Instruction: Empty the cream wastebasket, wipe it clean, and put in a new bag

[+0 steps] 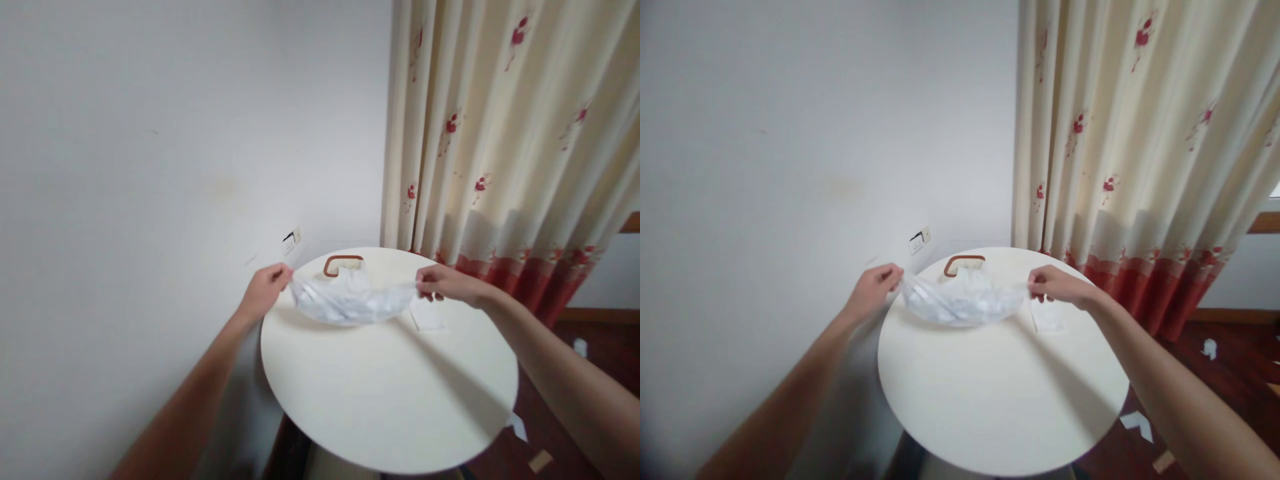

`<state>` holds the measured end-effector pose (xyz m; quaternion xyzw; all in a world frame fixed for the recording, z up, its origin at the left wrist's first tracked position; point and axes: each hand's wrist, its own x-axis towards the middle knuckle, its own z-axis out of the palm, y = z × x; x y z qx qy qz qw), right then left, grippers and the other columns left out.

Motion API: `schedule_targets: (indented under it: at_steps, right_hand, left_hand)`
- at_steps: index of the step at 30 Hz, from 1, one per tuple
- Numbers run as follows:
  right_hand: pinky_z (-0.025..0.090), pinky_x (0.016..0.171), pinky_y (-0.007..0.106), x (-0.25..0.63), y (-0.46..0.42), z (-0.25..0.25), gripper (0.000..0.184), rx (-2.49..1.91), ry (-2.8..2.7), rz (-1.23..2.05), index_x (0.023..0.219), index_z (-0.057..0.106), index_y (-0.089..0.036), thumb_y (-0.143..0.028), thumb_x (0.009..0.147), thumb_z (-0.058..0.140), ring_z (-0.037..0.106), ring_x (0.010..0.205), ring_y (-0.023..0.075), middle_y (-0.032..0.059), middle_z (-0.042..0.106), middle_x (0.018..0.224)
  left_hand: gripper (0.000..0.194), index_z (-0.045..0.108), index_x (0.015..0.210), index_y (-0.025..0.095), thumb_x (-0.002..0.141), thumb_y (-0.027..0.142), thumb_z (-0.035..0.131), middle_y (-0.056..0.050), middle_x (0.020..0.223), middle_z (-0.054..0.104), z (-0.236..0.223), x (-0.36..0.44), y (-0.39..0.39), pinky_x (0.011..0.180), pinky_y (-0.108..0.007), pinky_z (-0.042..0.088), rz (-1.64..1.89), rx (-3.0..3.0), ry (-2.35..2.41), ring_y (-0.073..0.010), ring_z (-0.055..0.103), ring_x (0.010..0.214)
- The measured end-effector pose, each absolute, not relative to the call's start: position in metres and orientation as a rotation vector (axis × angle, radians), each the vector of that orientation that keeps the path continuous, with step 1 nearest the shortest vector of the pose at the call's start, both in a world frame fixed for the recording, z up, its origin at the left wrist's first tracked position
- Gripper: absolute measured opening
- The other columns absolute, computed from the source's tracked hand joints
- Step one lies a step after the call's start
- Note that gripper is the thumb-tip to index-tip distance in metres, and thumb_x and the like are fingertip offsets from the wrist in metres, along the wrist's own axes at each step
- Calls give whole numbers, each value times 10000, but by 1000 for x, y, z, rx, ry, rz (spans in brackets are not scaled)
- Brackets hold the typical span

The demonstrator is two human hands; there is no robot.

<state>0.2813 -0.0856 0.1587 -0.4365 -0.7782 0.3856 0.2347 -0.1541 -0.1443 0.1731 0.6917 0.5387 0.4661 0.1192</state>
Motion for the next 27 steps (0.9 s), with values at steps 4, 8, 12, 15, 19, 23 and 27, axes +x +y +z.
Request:
schedule_targets:
  at_steps: [4,8,12,15,19,23,27]
  right_hand:
    - [424,562,263,266,-59,230,113,-1280,-1758,890,736,603,-174,-250,805,650,549,608,140,56,637,717]
    - [387,521,265,237,-30,266,152,-1402,-1715,635,663,572,-164,-93,789,619,506,532,134,40,570,588]
    - [367,480,256,214,-14,286,227,-1409,-1710,507,626,537,-165,-28,803,576,486,482,129,18,506,498]
    - [416,488,259,206,-5,302,191,-1390,-1658,446,684,579,-143,-53,850,561,526,488,146,38,533,509]
    - [466,504,269,201,10,320,144,-1391,-1643,404,753,622,-119,-102,890,584,545,491,148,56,558,551]
    - [504,512,293,195,26,325,149,-1398,-1555,407,840,641,-106,-166,947,556,578,509,166,82,583,606]
    - [534,511,302,188,41,324,187,-1350,-1486,454,922,642,-104,-259,977,553,609,533,184,99,596,660]
  left_hand:
    - [377,475,659,218,943,467,480,36,568,438,240,-155,-100,535,-254,304,1781,1970,1545,-132,403,542]
    - [353,501,588,214,880,385,602,4,586,541,275,-148,-63,603,-260,365,1321,2336,1632,-160,482,615]
    - [324,550,636,203,918,360,581,-8,598,569,289,-148,-41,613,-259,390,1461,2164,1753,-158,512,602]
    - [344,521,656,206,968,351,525,9,527,523,294,-152,-30,529,-248,346,1495,2016,1787,-133,471,491]
    - [329,510,634,202,918,302,641,15,477,507,302,-152,-19,479,-238,316,1369,2037,1777,-117,464,435]
    - [338,491,692,205,1014,308,494,11,501,507,317,-153,-5,476,-228,360,1550,1885,1727,-115,496,434]
    - [328,489,747,198,1051,315,449,10,561,542,330,-155,12,495,-198,398,1735,1688,1562,-91,535,463]
